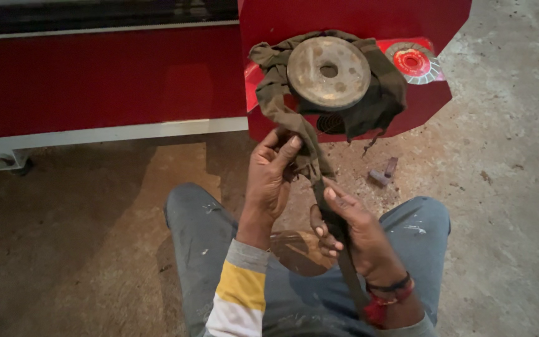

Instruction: The person cleans a circular metal machine part using a cloth and a thin metal tool, wiping the surface and clearing debris from the center hole and edges.

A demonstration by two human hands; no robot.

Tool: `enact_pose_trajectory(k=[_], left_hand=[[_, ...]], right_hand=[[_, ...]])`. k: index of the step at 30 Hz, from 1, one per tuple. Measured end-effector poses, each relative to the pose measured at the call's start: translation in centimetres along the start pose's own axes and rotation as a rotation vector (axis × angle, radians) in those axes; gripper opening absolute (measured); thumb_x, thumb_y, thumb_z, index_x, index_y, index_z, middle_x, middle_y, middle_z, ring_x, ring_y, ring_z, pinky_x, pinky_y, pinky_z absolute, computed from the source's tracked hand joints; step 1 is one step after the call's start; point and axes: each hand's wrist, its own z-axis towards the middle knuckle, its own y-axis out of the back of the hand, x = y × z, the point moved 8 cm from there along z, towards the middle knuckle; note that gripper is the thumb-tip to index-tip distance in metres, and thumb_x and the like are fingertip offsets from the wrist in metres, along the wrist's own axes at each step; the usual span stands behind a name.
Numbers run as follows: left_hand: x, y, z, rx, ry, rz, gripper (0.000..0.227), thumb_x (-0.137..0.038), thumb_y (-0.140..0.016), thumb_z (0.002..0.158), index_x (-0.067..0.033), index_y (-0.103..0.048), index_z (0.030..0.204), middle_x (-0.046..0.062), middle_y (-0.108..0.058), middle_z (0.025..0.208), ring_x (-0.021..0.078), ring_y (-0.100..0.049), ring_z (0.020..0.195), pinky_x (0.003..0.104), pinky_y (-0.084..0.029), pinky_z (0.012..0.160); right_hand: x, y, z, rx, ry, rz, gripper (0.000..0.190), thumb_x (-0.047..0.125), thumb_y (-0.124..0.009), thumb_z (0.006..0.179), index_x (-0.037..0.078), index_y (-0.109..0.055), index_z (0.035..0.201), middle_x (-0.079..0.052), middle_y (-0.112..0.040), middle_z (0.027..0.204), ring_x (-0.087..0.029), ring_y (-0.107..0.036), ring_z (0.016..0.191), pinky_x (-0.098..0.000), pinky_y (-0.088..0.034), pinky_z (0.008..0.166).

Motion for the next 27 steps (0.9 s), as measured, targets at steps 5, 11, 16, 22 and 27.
enact_pose_trajectory(k=[5,11,16,22,27], left_hand=[[0.3,1.1,0.2,-0.056,0.013,0.057,0.02,-0.008,-0.075,0.096,-0.0007,-0.071,0.114,0.007,-0.076,0.101,0.012,-0.073,0.084,0.027,-0.061,0.073],[0.2,1.9,0.6,-0.135,-0.027,0.111,0.012,-0.004,-0.075,0.094,0.0002,-0.071,0.104,0.007,-0.076,0.094,0.0121,-0.073,0.08,0.027,-0.062,0.072],[-0.6,1.7,0.8,-0.158,-0.133,0.147,0.006,-0.001,-0.075,0.097,-0.0001,-0.07,0.101,0.004,-0.074,0.094,0.0086,-0.068,0.08,0.024,-0.057,0.07],[-1.3,1.8,0.9,-0.236,-0.228,0.241,0.006,-0.005,-0.073,0.096,-0.0026,-0.072,0.102,-0.001,-0.072,0.09,0.0043,-0.065,0.077,0.021,-0.056,0.068],[-2.6,1.8,0.8,-0.259,-0.412,0.517,0.011,-0.008,-0.069,0.106,-0.001,-0.072,0.099,-0.005,-0.066,0.087,0.0009,-0.055,0.077,0.02,-0.048,0.065]], right_hand=[[-0.4,0.4,0.2,-0.039,-0.02,-0.032,0.05,0.034,-0.052,0.103,0.011,-0.047,0.147,-0.007,-0.061,0.067,-0.007,-0.047,0.038,-0.0226,-0.042,0.037],[-0.9,0.5,0.4,-0.08,-0.04,-0.109,0.042,0.033,-0.052,0.106,0.004,-0.048,0.136,-0.008,-0.061,0.066,-0.007,-0.045,0.037,-0.0235,-0.041,0.036],[-1.5,0.3,0.7,-0.076,-0.069,-0.093,0.044,0.033,-0.051,0.103,0.011,-0.051,0.141,-0.005,-0.059,0.062,-0.007,-0.045,0.035,-0.0238,-0.042,0.035],[-1.9,0.5,0.8,-0.078,-0.075,-0.133,0.047,0.033,-0.052,0.102,0.016,-0.053,0.145,-0.004,-0.057,0.059,-0.007,-0.043,0.035,-0.024,-0.04,0.035],[-2.1,1.0,1.0,-0.138,-0.075,-0.187,0.045,0.031,-0.053,0.103,0.011,-0.055,0.143,-0.003,-0.054,0.06,-0.008,-0.042,0.037,-0.0247,-0.039,0.037]])
